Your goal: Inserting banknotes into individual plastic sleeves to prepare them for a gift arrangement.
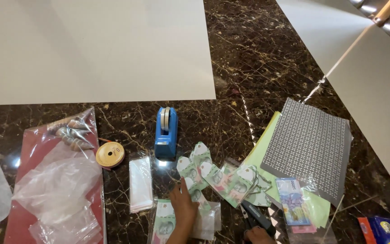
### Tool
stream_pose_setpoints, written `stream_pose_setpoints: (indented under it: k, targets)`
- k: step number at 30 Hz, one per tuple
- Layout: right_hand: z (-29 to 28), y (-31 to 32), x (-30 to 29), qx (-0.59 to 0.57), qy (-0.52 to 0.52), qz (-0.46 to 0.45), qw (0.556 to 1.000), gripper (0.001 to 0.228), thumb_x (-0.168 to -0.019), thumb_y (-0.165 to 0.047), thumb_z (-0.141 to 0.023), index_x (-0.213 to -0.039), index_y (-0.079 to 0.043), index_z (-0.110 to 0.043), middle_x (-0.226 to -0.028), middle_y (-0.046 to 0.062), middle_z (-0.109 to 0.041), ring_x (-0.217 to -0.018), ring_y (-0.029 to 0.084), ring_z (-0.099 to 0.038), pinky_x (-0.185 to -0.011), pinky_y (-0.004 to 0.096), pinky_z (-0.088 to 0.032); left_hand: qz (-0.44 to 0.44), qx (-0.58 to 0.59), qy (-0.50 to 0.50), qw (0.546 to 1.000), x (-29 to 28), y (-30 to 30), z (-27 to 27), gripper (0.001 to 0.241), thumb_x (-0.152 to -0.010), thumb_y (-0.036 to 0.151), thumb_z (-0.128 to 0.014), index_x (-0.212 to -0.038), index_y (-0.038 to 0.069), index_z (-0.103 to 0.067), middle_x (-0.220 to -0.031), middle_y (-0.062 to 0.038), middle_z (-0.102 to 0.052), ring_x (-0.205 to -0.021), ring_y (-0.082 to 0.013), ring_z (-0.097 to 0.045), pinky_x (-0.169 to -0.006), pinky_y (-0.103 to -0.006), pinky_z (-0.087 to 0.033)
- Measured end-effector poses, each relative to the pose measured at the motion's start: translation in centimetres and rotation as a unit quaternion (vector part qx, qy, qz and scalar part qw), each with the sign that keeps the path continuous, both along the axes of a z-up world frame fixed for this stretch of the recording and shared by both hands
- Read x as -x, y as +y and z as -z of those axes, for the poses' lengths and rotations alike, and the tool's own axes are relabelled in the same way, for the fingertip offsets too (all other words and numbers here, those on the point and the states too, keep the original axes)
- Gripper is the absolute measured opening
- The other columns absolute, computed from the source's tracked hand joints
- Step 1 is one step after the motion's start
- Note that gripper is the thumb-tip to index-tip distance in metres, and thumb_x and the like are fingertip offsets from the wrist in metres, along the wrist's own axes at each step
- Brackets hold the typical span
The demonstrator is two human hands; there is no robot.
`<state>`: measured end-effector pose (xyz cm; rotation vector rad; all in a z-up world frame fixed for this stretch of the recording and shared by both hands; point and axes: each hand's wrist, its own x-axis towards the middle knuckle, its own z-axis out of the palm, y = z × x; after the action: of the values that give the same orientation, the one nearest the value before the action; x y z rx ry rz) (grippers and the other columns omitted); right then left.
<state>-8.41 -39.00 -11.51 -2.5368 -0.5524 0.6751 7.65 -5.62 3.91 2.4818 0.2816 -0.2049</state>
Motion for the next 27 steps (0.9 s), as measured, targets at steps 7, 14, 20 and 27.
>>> stream_pose_setpoints:
  k: [7, 14, 20, 27]
  targets:
    - [-7.7, 12.6, -7.3, -0.015, -0.139, -0.050, 0.989, 0.059, -0.095, -0.021, -0.076, -0.141, -0.002, -0.045, -0.150, 0.024, -0.037, -0.129, 0.042, -0.040, -0.101, 0.052, -0.041, -0.016, 0.251, -0.031, 0.967, 1.2, 1.6, -6.8, 0.102, -0.094, -0.003, -0.060, -0.168, 0.022, 0.006, -0.127, -0.013, -0.055, -0.119, -0.0261, -0.058, -0.093, -0.0391, -0.058]
    - [-14.1, 15.9, -9.1, 0.041, 0.024, 0.080, 0.996, 0.069, -0.089, -0.029, -0.085, -0.144, -0.017, -0.045, -0.131, 0.011, -0.050, -0.125, 0.031, -0.041, -0.099, 0.042, -0.041, -0.121, 0.305, 0.020, 0.945, 4.8, 4.5, -11.7, 0.100, -0.088, 0.010, -0.072, -0.165, 0.041, -0.016, -0.136, -0.006, -0.074, -0.109, -0.0201, -0.080, -0.091, -0.0333, -0.067]
    - [-18.3, 14.8, -7.7, -0.017, 0.133, 0.363, 0.922, 0.036, -0.082, -0.038, -0.090, -0.109, -0.033, -0.066, -0.095, -0.011, -0.081, -0.094, 0.006, -0.077, -0.087, 0.025, -0.053, -0.238, 0.407, 0.117, 0.874, 8.6, 6.4, -12.6, 0.063, -0.085, 0.000, -0.078, -0.144, 0.011, -0.059, -0.111, -0.014, -0.086, -0.105, -0.0260, -0.080, -0.096, -0.0386, -0.066]
    - [-24.7, 13.9, -5.7, -0.164, 0.203, 0.487, 0.833, 0.020, -0.094, -0.024, -0.077, -0.107, -0.016, -0.063, -0.104, 0.006, -0.089, -0.097, 0.018, -0.083, -0.094, 0.031, -0.064, -0.290, 0.451, 0.120, 0.836, 12.5, 3.7, -4.4, 0.028, -0.082, 0.010, -0.096, -0.087, 0.000, -0.070, -0.072, -0.010, -0.058, -0.066, -0.0188, -0.051, -0.065, -0.0377, -0.045]
